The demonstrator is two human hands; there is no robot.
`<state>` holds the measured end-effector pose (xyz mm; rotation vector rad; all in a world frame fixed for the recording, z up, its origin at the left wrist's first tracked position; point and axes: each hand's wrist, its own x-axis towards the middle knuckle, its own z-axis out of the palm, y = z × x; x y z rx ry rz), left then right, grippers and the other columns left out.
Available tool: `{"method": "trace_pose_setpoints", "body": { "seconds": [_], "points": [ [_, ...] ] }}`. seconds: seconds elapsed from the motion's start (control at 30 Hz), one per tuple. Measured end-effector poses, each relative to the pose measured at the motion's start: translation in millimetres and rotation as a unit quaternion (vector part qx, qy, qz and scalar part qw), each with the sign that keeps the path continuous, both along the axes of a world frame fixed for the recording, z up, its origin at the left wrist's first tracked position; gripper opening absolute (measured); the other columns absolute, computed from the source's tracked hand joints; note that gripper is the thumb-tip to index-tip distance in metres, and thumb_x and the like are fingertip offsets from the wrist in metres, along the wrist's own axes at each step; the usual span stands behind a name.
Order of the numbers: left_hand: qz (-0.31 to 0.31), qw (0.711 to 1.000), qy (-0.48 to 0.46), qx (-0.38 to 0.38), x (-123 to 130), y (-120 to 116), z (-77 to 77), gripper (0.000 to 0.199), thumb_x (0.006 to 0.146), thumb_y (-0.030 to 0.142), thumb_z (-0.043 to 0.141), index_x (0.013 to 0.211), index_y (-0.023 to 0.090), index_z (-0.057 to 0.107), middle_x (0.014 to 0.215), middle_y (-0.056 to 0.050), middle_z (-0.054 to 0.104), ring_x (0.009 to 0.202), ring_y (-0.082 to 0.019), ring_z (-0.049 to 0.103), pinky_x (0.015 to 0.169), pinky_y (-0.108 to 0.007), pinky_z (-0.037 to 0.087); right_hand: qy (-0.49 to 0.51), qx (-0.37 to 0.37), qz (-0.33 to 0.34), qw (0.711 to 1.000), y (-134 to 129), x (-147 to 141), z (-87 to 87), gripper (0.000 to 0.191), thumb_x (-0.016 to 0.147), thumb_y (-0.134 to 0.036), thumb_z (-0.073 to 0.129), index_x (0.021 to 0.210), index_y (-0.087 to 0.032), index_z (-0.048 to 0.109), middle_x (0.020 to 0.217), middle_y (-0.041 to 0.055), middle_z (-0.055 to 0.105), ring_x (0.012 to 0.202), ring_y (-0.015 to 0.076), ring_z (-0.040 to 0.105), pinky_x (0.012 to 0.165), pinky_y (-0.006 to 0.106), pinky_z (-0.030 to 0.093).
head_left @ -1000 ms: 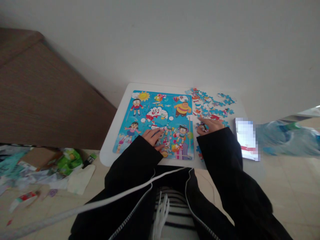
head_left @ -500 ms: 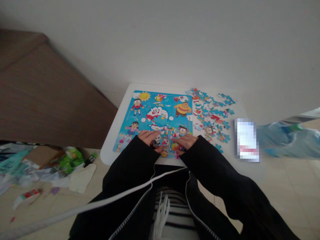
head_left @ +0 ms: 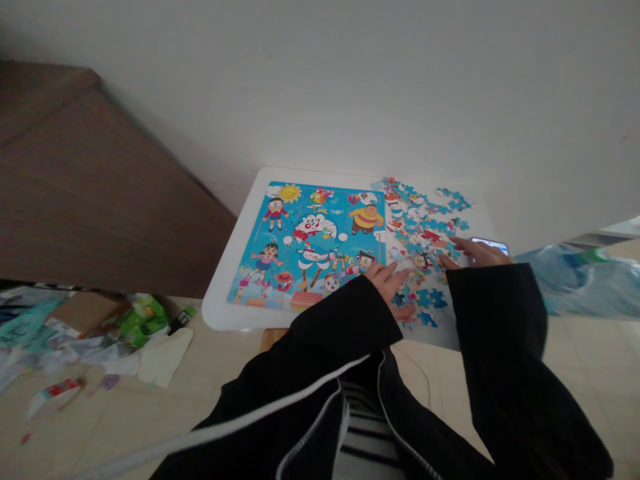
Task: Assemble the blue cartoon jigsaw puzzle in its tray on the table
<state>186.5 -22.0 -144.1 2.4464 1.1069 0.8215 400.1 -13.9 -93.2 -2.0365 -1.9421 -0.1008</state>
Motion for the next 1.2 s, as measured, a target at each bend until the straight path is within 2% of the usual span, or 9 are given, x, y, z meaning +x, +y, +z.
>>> {"method": "trace_pose_setpoints", "body": {
  "seconds": [0.07,0.17,0.33,0.43,0.6,0.77,0.9,1.03,1.2],
  "points": [
    [0.004,1.0,0.029,0.01,9.6,-6.8,-1.6,0.071,0.063,0.059,0.064,0.119,0.018,0.055,0.126,-0.012,0.054,0.109,-0.03,0.052,0.097,-0.045,0.038,0.013,0.03,0.017,0.999,0.8,-13.2,1.7,0.041,0.078,-0.044,0.052,0.108,-0.017,0.063,0.088,0.0093,0.067,0.075,0.022,0.063,0.067,0.032,0.049],
    [0.074,0.996,0.047,0.001,-18.5,-2.5,8.5,0.062,0.064,0.056,0.063,0.117,0.024,0.056,0.123,-0.007,0.056,0.113,-0.03,0.049,0.105,-0.051,0.026,0.036,0.052,0.088,0.994,4.7,-56.1,-5.4,0.036,0.081,-0.042,0.05,0.103,-0.018,0.066,0.085,0.0072,0.069,0.075,0.0201,0.063,0.069,0.03,0.049],
    [0.21,0.963,0.166,-0.037,-94.1,46.7,25.8,0.067,0.07,0.048,0.062,0.129,0.021,0.046,0.135,-0.01,0.045,0.123,-0.033,0.04,0.104,-0.05,0.028,0.041,-0.004,0.24,0.97,21.8,-133.1,-26.0,0.047,0.077,-0.039,0.054,0.115,-0.011,0.059,0.106,0.0118,0.065,0.091,0.0238,0.061,0.085,0.034,0.044],
    [0.174,0.96,0.211,-0.064,-109.7,74.6,18.6,0.072,0.072,0.046,0.062,0.134,0.016,0.039,0.138,-0.012,0.04,0.127,-0.032,0.035,0.104,-0.045,0.03,0.013,-0.065,0.281,0.957,32.1,-156.9,-30.5,0.054,0.074,-0.032,0.058,0.123,-0.009,0.052,0.114,0.0125,0.062,0.095,0.0235,0.059,0.088,0.033,0.043],
    [0.096,0.979,0.174,-0.053,-110.3,90.8,-0.1,0.06,0.074,0.048,0.062,0.125,0.017,0.051,0.125,-0.012,0.053,0.116,-0.028,0.047,0.101,-0.037,0.035,0.019,-0.11,0.269,0.957,38.3,-157.7,-30.7,0.044,0.075,-0.028,0.057,0.117,-0.015,0.056,0.1,0.0091,0.066,0.085,0.0205,0.061,0.08,0.029,0.044],
    [0.095,0.991,0.074,-0.059,-109.5,92.5,-5.6,0.067,0.066,0.044,0.07,0.125,0.02,0.05,0.114,-0.009,0.052,0.105,-0.024,0.053,0.091,-0.032,0.044,0.121,-0.12,0.252,0.953,39.3,-148.2,-35.5,0.038,0.073,-0.027,0.057,0.109,-0.016,0.058,0.088,0.0054,0.066,0.082,0.0178,0.061,0.076,0.026,0.045],
    [0.12,0.988,-0.015,-0.093,-121.6,90.3,2.4,0.068,0.069,0.036,0.069,0.13,0.023,0.042,0.112,-0.006,0.05,0.095,-0.019,0.057,0.085,-0.029,0.048,0.117,-0.072,0.235,0.962,36.3,-152.2,-41.4,0.054,0.068,-0.047,0.063,0.112,-0.015,0.058,0.108,0.0122,0.062,0.095,0.0263,0.057,0.087,0.037,0.042],
    [0.208,0.975,-0.008,-0.072,-150.4,90.8,14.8,0.059,0.074,0.039,0.063,0.128,0.025,0.043,0.122,-0.005,0.05,0.102,-0.024,0.055,0.089,-0.04,0.047,0.079,-0.092,0.221,0.968,32.4,-162.9,-47.2,0.088,0.058,-0.054,0.07,0.131,-0.012,0.042,0.13,0.0189,0.047,0.112,0.0342,0.048,0.092,0.044,0.038],
    [0.178,0.979,0.056,-0.083,-155.0,101.4,4.9,0.046,0.073,0.03,0.064,0.116,0.016,0.056,0.117,-0.009,0.058,0.113,-0.03,0.051,0.098,-0.043,0.04,0.073,-0.117,0.247,0.959,36.8,-164.3,-46.6,0.078,0.065,-0.046,0.067,0.131,-0.012,0.042,0.123,0.0159,0.054,0.106,0.0307,0.052,0.091,0.041,0.039]
  ]
}}
